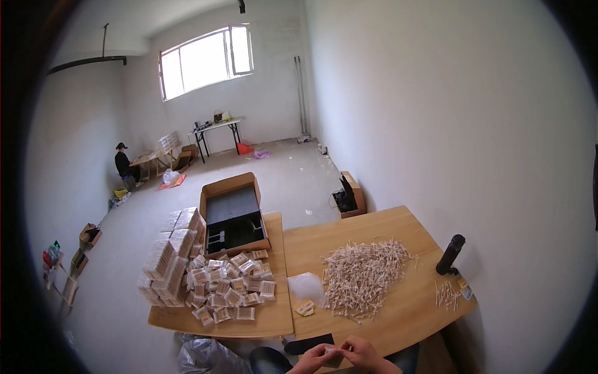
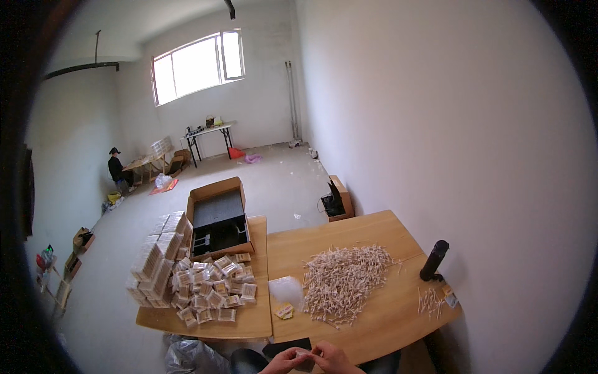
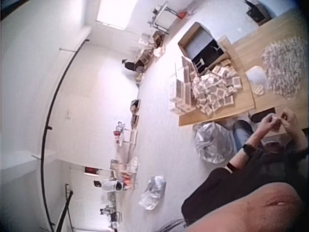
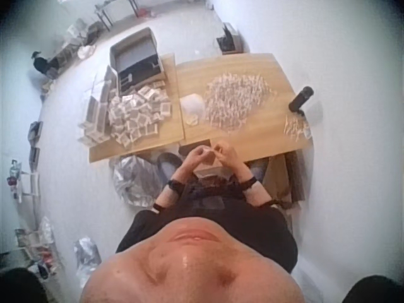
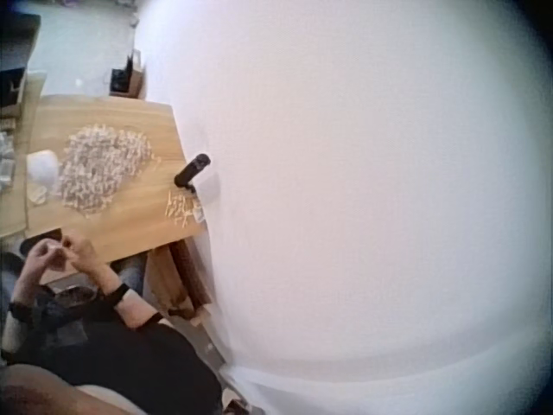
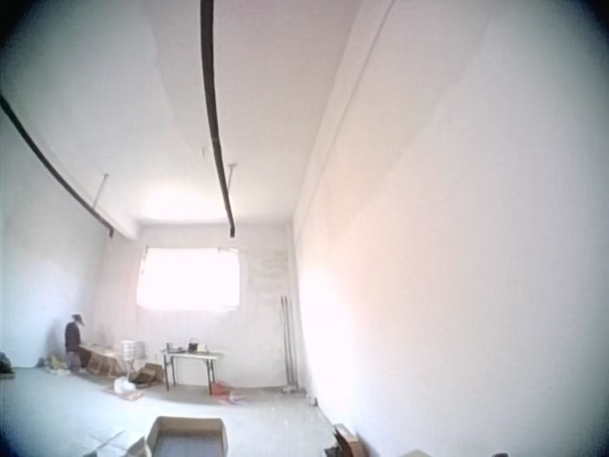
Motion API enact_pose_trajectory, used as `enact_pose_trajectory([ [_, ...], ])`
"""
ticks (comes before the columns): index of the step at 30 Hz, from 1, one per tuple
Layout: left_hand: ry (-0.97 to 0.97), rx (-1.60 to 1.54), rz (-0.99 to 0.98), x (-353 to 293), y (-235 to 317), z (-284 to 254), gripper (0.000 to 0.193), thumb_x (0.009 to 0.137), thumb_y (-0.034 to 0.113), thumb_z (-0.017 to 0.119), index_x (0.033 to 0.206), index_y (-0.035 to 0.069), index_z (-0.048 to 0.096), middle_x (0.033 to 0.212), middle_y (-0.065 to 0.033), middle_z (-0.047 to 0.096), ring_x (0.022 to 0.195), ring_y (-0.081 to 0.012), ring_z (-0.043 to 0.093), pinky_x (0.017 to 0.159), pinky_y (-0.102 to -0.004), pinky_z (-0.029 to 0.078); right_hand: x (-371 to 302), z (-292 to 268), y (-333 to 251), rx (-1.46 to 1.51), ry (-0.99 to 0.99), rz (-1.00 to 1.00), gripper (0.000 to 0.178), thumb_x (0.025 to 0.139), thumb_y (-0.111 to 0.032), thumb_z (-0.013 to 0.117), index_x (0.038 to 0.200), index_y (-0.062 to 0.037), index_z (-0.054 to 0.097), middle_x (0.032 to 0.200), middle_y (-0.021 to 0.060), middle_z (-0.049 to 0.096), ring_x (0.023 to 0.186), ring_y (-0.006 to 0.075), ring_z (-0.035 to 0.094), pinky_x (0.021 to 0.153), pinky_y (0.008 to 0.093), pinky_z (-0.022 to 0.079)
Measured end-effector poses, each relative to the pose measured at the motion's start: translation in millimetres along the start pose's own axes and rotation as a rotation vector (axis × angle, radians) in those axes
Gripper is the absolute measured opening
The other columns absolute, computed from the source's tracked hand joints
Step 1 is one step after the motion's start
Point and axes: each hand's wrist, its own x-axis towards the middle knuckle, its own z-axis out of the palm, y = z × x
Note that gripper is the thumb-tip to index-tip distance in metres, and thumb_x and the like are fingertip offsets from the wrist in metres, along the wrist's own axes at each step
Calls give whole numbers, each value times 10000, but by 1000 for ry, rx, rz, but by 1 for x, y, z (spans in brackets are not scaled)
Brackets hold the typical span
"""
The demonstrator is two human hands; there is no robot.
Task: Organizing and packaging cotton swabs into plastic bags.
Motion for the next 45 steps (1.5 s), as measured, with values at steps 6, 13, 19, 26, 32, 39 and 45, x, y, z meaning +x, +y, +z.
enact_pose_trajectory([
  [6, 126, -96, 29, -4, -14, -4, 242, 965, 279, 619, 1062, 58, 643, 889, 5, 655, 788, -98, 609, 716, -257, 506, 2, 20, 14, 369, 179, 44, 196, 847, -189, 762, 902, -32, 658, 688, 3, 606, 611, 59, 531, 551, 227, 453],
  [13, 131, -180, -74, -6, 6, -7, 234, 948, 203, 637, 1060, -2, 662, 1042, -52, 686, 943, -119, 622, 856, -272, 480, -3, 13, 13, 255, 160, -16, 160, 861, -176, 737, 863, -31, 671, 715, 17, 617, 640, 69, 550, 568, 241, 452],
  [19, 239, 19, 35, -2, 7, -17, 132, 914, 102, 676, 978, -11, 695, 893, -22, 700, 820, -83, 621, 760, -221, 486, -2, 4, -4, 161, 182, -44, 128, 848, -152, 725, 869, -39, 670, 752, 78, 634, 661, 165, 600, 591, 300, 477],
  [26, 264, 58, 100, -5, 8, -18, 56, 850, 34, 725, 861, -21, 723, 851, -53, 668, 788, -117, 617, 736, -237, 477, -3, -1, -13, 116, 186, -177, 127, 852, -160, 680, 876, -41, 644, 802, 120, 648, 740, 279, 642, 656, 364, 496],
  [32, 266, 47, 128, -2, 8, -14, 95, 881, 66, 707, 906, -26, 705, 841, -25, 672, 798, -106, 622, 734, -224, 485, -3, 0, -14, 166, 231, -191, 101, 828, -118, 700, 847, -43, 636, 824, 108, 617, 768, 268, 612, 664, 355, 481],
  [39, 224, 147, 173, 0, 10, -9, 88, 892, 57, 690, 893, -32, 693, 897, -39, 665, 801, -107, 620, 728, -230, 487, -1, -1, -19, 98, 246, -258, 119, 813, -124, 695, 854, -38, 622, 824, 116, 596, 795, 301, 604, 687, 379, 477],
  [45, 174, 463, 279, 3, 17, -4, 78, 879, 31, 684, 843, -36, 666, 876, -55, 645, 801, -127, 607, 718, -248, 485, -2, 2, -11, 74, 251, -317, 113, 810, -128, 691, 851, -49, 622, 831, 115, 595, 824, 319, 588, 710, 398, 468],
])
